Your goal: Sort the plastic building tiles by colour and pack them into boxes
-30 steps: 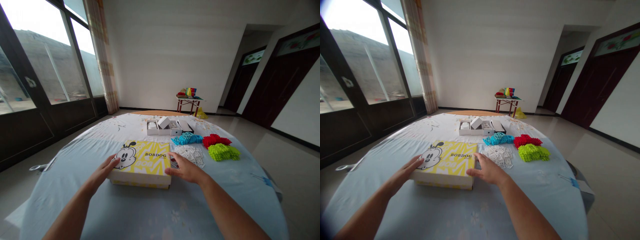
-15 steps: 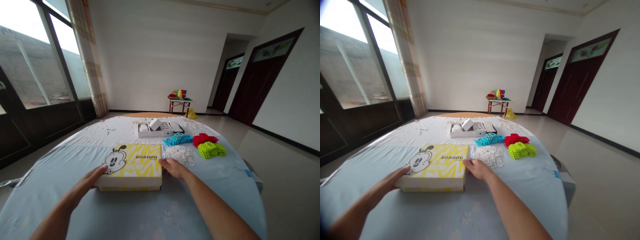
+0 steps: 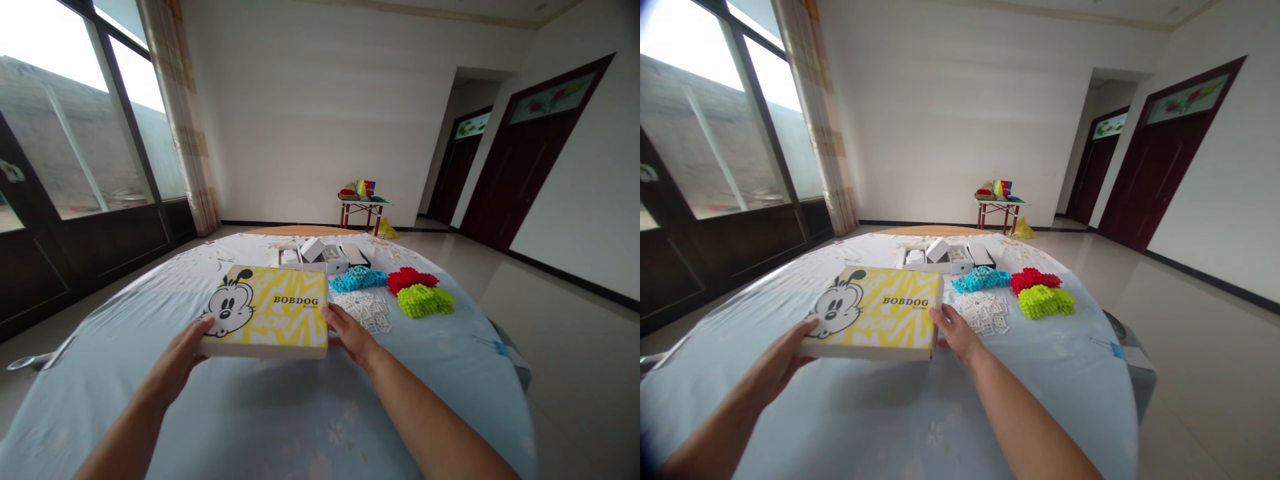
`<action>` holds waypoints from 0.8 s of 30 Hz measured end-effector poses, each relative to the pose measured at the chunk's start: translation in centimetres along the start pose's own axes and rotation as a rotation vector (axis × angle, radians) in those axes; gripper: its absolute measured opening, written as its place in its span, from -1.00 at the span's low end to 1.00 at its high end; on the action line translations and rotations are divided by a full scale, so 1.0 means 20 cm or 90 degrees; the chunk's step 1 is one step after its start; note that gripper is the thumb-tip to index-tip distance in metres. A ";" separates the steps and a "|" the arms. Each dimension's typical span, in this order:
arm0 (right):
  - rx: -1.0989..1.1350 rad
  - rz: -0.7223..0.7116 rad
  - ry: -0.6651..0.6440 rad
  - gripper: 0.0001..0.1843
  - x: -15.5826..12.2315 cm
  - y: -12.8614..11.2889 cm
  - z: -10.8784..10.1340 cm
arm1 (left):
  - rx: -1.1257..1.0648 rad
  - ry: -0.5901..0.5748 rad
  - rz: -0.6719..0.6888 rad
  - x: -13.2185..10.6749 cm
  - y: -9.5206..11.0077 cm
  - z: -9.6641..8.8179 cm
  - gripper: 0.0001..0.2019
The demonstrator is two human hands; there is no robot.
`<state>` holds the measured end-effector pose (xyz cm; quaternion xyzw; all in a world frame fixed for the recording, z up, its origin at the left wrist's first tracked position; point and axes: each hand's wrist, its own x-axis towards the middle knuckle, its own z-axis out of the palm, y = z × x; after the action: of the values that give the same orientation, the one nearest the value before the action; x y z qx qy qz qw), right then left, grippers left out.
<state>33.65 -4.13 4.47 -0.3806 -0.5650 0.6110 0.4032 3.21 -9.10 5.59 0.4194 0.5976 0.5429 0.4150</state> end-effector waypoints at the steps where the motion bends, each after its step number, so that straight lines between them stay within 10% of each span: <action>1: 0.021 0.018 -0.008 -0.39 -0.01 -0.02 0.00 | -0.015 0.003 0.005 0.00 0.00 0.00 -0.54; 9: 0.043 0.051 -0.031 -0.40 -0.03 -0.09 -0.14 | -0.031 0.025 0.003 0.04 0.08 0.10 -0.57; 16: 0.107 0.059 0.075 -0.51 0.00 -0.21 -0.43 | -0.198 -0.026 0.101 0.09 0.25 0.42 -0.42; 24: 0.161 0.080 0.320 -0.62 0.08 -0.41 -0.94 | -0.024 0.055 0.185 0.19 -0.13 0.73 -0.39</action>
<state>50.81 4.87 11.31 -0.5011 -0.3417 0.5870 0.5363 15.84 -1.32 1.89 0.4700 0.5377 0.6258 0.3137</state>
